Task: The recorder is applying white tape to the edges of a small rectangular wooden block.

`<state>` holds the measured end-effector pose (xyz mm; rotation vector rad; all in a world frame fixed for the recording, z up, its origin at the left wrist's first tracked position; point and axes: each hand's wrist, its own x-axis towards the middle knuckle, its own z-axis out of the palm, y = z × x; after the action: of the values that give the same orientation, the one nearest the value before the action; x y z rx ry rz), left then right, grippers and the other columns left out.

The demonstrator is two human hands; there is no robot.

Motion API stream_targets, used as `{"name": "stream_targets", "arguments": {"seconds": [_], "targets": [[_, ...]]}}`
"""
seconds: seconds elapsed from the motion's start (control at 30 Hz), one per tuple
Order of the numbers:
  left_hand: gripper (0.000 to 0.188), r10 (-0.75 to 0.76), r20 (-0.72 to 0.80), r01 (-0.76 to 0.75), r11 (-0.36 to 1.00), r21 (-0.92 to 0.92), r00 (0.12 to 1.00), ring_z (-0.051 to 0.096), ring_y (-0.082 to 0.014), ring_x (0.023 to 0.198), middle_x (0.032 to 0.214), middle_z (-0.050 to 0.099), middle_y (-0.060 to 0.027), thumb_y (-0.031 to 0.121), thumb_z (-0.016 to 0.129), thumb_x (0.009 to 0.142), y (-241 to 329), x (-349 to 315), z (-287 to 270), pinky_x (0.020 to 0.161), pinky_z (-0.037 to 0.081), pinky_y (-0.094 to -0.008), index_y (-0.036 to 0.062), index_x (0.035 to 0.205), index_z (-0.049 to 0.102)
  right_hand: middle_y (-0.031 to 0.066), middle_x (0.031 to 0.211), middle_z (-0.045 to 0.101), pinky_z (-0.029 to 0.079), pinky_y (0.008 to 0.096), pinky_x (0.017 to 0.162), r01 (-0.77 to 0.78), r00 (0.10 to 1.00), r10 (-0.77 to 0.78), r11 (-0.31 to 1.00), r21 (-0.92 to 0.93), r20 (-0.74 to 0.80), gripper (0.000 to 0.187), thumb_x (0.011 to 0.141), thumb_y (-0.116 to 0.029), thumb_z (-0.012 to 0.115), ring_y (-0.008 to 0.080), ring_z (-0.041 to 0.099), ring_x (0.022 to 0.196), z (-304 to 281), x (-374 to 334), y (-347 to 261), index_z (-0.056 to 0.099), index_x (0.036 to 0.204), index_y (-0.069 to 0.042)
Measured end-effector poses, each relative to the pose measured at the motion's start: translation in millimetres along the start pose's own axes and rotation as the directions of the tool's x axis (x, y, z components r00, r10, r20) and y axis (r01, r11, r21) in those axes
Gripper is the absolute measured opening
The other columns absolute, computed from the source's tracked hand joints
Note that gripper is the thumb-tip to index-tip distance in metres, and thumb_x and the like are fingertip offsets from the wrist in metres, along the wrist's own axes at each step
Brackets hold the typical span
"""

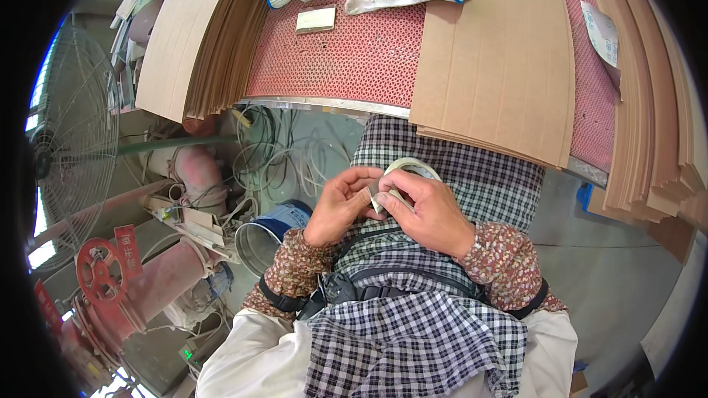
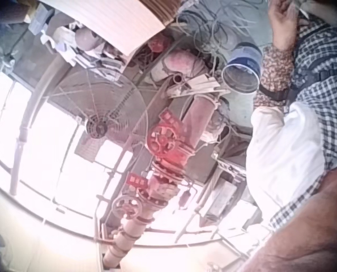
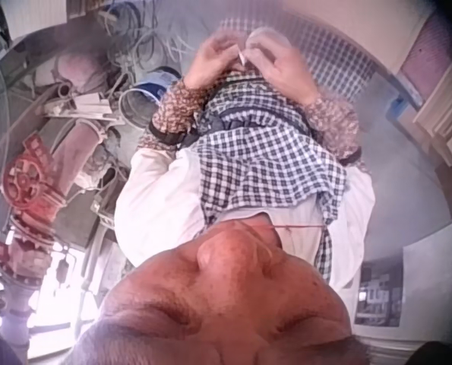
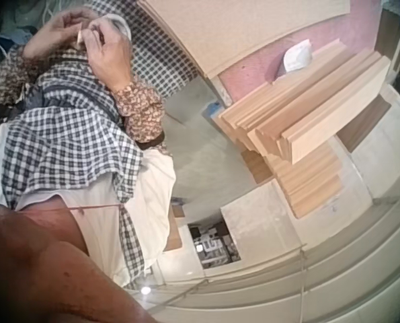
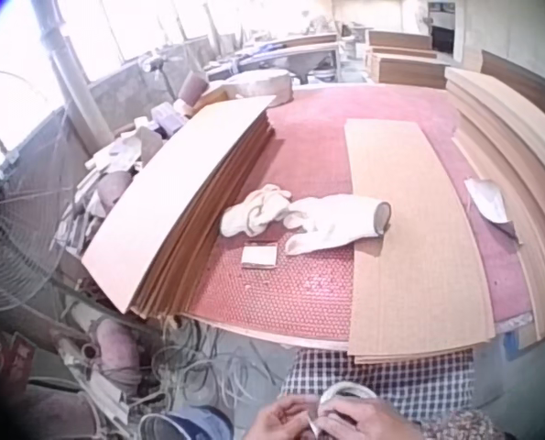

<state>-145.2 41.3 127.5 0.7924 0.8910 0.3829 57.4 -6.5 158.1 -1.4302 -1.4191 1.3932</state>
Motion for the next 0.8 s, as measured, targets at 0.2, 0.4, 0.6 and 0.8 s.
{"name": "stream_targets", "arguments": {"seconds": [0.2,0.4,0.6,0.8], "targets": [[0.034,-0.051,0.009,0.05,0.994,0.102,0.999,0.066,-0.0149,0.104,0.117,0.067,-0.0094,0.017,0.053,0.106,12,-12,5,0.084,0.062,-0.0303,-0.0071,0.129,0.06,0.0126,0.075,0.063,0.048,0.0386,0.059,-0.012,1.0,0.011,0.999,-0.038,-0.021,0.016,0.096,-0.018,0.064,0.0269,0.063,0.065,12,12,20,0.059,0.097,-0.003],[0.032,-0.027,-0.125,0.042,0.993,0.114,0.992,0.068,-0.0139,0.095,0.107,0.07,-0.0101,0.015,0.051,0.107,-6,-9,3,0.077,0.062,-0.0276,-0.0078,0.126,0.063,0.0165,0.078,0.067,0.05,0.0424,0.06,-0.008,0.991,0.016,0.998,-0.06,0.132,0.021,0.094,-0.017,0.064,0.0327,0.068,0.069,9,13,14,0.056,0.108,-0.003],[0.031,0.033,-0.225,0.011,0.982,0.189,0.974,0.07,-0.0146,0.092,0.106,0.071,-0.0113,0.013,0.049,0.107,-6,-12,13,0.074,0.062,-0.0266,-0.0071,0.126,0.065,0.0141,0.08,0.069,0.054,0.0451,0.059,0.158,0.981,-0.191,0.87,-0.467,-0.024,0.032,0.092,-0.018,0.066,0.0343,0.069,0.069,17,0,6,0.055,0.118,-0.002],[0.035,0.023,-0.194,0.009,0.987,0.162,0.981,0.071,-0.019,0.097,0.112,0.07,-0.0144,0.015,0.049,0.108,-1,-13,13,0.078,0.062,-0.0289,-0.0111,0.129,0.06,0.0106,0.073,0.068,0.052,0.0399,0.055,0.127,0.978,-0.202,0.774,-0.621,-0.053,0.023,0.092,-0.02,0.067,0.0292,0.068,0.061,9,-5,3,0.058,0.107,-0.006]]}}
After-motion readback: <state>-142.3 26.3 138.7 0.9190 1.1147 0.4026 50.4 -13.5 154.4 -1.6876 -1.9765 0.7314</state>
